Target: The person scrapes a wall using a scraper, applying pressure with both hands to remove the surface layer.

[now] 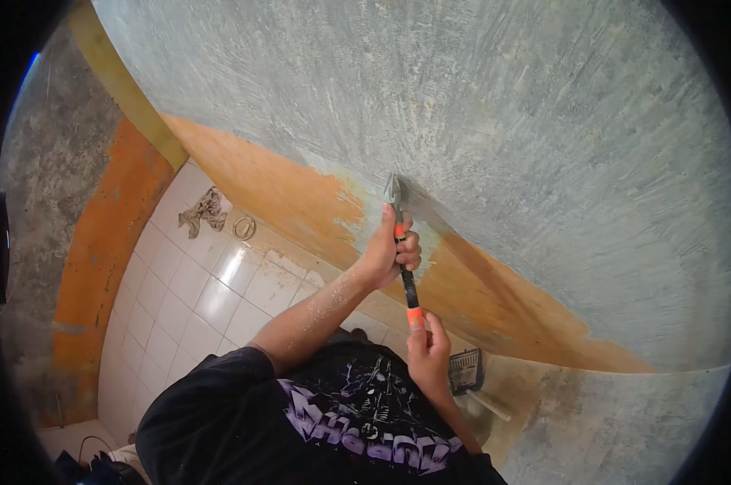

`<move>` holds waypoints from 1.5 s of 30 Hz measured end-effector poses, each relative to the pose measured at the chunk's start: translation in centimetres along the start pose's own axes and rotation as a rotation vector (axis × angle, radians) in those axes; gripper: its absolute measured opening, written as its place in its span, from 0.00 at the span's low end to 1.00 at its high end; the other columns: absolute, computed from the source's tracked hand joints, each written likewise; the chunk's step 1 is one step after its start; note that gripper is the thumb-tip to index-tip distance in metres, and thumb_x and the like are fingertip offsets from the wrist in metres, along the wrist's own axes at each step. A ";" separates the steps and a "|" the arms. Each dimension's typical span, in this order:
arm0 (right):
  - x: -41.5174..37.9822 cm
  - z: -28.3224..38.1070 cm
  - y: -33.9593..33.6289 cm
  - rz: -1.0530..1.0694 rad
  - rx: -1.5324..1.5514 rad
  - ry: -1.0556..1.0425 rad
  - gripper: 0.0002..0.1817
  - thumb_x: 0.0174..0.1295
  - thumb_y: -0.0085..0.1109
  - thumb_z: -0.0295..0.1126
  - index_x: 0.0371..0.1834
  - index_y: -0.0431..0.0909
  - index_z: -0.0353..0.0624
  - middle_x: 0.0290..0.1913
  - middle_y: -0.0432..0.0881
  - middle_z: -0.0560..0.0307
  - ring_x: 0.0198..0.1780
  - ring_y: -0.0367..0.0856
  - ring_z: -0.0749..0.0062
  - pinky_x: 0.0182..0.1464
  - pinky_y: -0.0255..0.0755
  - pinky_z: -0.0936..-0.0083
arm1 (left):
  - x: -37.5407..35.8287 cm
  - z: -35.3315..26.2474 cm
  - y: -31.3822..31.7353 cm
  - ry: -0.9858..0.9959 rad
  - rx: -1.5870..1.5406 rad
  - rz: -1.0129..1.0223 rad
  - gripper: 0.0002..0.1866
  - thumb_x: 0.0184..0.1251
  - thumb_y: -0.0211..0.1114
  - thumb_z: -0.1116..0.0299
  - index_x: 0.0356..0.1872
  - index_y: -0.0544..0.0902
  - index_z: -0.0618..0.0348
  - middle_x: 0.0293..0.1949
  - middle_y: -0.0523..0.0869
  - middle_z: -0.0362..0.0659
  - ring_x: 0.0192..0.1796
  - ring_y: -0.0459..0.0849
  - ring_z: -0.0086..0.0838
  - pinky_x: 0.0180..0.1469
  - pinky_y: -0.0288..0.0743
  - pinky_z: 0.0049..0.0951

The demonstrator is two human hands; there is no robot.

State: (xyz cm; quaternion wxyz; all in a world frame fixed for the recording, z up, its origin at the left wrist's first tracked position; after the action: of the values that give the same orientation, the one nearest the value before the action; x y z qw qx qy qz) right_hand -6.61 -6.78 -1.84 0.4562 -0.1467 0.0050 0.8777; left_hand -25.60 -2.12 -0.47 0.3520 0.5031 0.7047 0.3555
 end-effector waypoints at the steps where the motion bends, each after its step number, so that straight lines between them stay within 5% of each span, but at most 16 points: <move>1: -0.1 0.0 0.1 -0.005 0.018 0.004 0.18 0.75 0.53 0.38 0.59 0.73 0.36 0.20 0.66 0.71 0.21 0.62 0.90 0.22 0.55 0.85 | 0.0 -0.2 -0.2 0.017 0.027 -0.010 0.31 0.71 0.40 0.27 0.34 0.62 0.47 0.18 0.57 0.32 0.19 0.57 0.20 0.28 0.62 0.27; 45: 0.1 -0.1 0.2 -0.016 -0.049 -0.012 0.22 0.75 0.54 0.42 0.61 0.71 0.34 0.18 0.65 0.71 0.17 0.61 0.89 0.19 0.54 0.84 | -0.2 0.0 -0.3 -0.004 -0.013 -0.027 0.29 0.74 0.35 0.29 0.35 0.64 0.46 0.19 0.56 0.31 0.19 0.56 0.19 0.28 0.60 0.27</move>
State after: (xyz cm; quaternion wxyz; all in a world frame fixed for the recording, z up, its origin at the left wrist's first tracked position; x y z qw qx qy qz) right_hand -6.73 -6.84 -1.98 0.4595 -0.1523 -0.0205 0.8748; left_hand -25.69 -2.34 -0.72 0.3613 0.4918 0.7085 0.3544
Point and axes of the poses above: each hand's wrist, its own x-axis towards the middle knuckle, its own y-axis out of the palm, z = x × y, the point moved 8 cm from there along x, towards the middle knuckle
